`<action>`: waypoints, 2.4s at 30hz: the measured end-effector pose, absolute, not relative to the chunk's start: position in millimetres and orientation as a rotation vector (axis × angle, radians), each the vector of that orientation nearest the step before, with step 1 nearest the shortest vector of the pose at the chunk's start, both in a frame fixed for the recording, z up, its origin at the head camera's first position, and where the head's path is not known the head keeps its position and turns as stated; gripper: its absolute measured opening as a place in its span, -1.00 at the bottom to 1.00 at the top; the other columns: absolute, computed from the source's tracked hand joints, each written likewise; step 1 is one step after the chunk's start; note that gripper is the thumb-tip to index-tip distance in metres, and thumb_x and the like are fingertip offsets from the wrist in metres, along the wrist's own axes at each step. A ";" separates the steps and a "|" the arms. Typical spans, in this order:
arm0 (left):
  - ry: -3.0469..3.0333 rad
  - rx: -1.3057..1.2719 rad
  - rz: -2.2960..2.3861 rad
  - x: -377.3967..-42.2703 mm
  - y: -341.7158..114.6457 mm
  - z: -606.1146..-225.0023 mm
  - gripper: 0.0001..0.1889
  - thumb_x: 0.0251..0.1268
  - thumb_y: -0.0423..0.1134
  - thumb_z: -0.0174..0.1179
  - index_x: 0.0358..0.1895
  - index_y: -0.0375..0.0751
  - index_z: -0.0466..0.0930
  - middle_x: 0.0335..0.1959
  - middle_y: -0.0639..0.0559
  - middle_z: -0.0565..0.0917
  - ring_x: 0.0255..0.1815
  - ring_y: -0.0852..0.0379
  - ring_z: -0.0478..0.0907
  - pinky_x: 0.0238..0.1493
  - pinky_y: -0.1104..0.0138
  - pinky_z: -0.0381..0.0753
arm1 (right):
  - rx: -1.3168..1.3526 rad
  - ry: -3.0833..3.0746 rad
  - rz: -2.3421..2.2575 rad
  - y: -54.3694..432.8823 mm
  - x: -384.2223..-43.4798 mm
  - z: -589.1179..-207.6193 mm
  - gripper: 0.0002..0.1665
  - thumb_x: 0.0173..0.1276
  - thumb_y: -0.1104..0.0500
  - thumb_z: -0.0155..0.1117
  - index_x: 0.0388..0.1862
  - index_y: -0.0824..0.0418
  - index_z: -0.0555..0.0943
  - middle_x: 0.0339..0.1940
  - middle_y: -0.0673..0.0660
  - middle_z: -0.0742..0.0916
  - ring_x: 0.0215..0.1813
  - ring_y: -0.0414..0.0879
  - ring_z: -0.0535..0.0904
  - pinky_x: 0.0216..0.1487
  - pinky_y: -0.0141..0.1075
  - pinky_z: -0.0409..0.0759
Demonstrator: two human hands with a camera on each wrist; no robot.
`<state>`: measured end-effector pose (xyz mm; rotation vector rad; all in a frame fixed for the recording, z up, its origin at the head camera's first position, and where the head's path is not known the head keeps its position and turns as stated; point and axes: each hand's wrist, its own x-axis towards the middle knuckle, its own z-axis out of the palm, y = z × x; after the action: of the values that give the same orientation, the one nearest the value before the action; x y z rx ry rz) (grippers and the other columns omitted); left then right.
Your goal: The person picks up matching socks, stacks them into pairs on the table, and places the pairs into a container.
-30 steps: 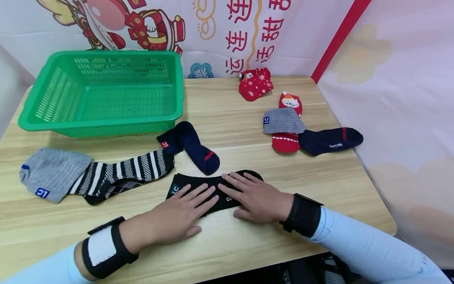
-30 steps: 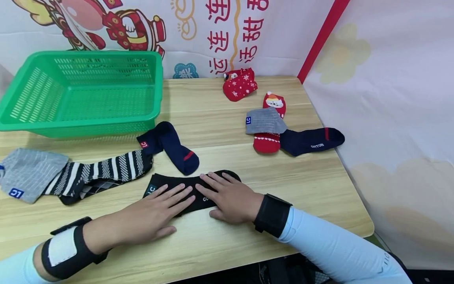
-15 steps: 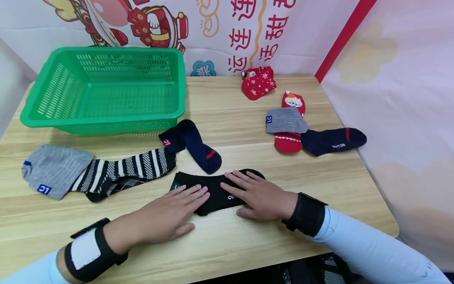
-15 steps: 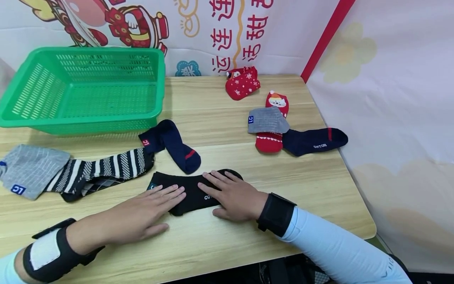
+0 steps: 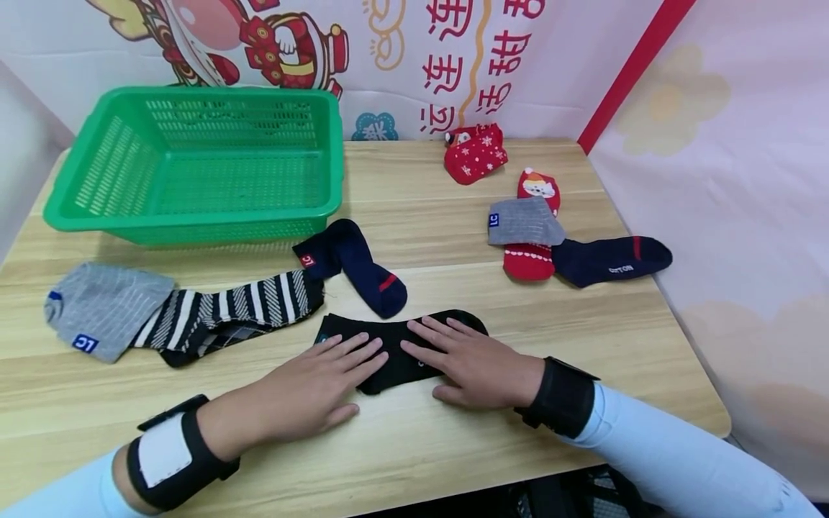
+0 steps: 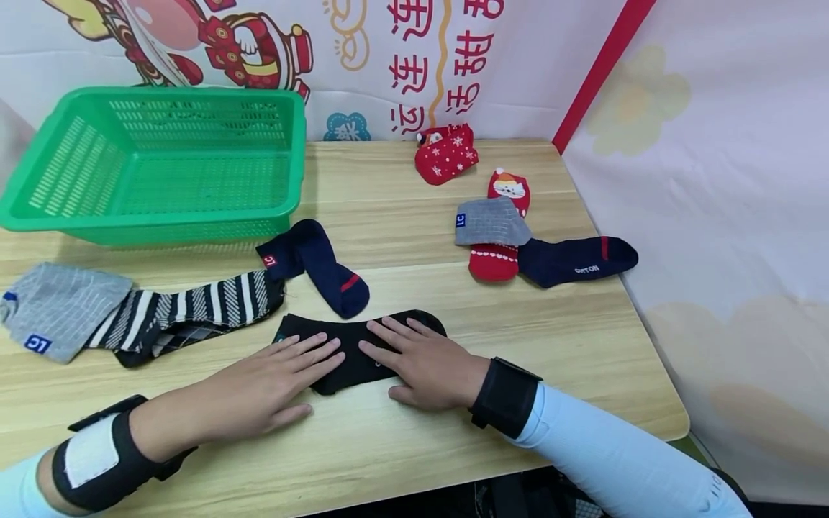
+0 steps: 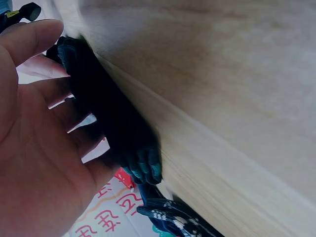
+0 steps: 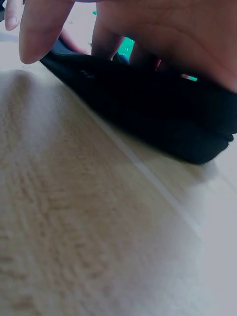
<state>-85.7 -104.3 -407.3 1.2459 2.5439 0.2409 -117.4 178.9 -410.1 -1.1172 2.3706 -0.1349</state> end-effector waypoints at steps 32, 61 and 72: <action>2.825 1.483 -0.333 -103.2 -94.5 -410.6 -0.55 0.32 -0.17 0.23 0.27 -0.05 0.53 0.03 -0.06 0.60 0.04 -0.04 0.57 -0.07 0.06 0.64 | -1.377 2.635 0.297 179.2 -120.1 -406.1 -0.31 0.47 0.19 0.23 0.54 0.04 0.30 0.45 0.20 0.48 0.42 0.10 0.44 0.30 0.02 0.56; 3.061 1.184 -0.174 -91.3 -63.4 -418.8 -0.65 0.09 -0.12 0.44 -0.10 -0.12 0.57 -0.22 -0.09 0.63 -0.21 -0.07 0.61 -0.39 0.10 0.61 | -1.180 2.609 -0.305 178.4 -135.3 -387.1 -0.79 0.44 0.03 0.29 -0.04 0.03 0.74 -0.20 -0.03 0.79 -0.19 -0.20 0.65 -0.10 -0.25 0.65; 3.029 1.308 -0.079 -98.1 -96.4 -407.6 -0.73 0.05 -0.44 0.38 -0.16 -0.12 0.63 -0.24 -0.03 0.66 -0.24 -0.01 0.57 -0.27 0.13 0.59 | -1.074 2.457 -0.311 181.1 -144.4 -367.9 -0.80 0.36 0.17 0.38 -0.04 0.06 0.68 -0.30 -0.07 0.76 -0.39 -0.26 0.54 -0.19 -0.36 0.62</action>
<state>-98.1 -96.4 -407.6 1.3078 3.0288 -0.0787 -144.4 181.1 -367.9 -1.0737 2.4571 -0.3111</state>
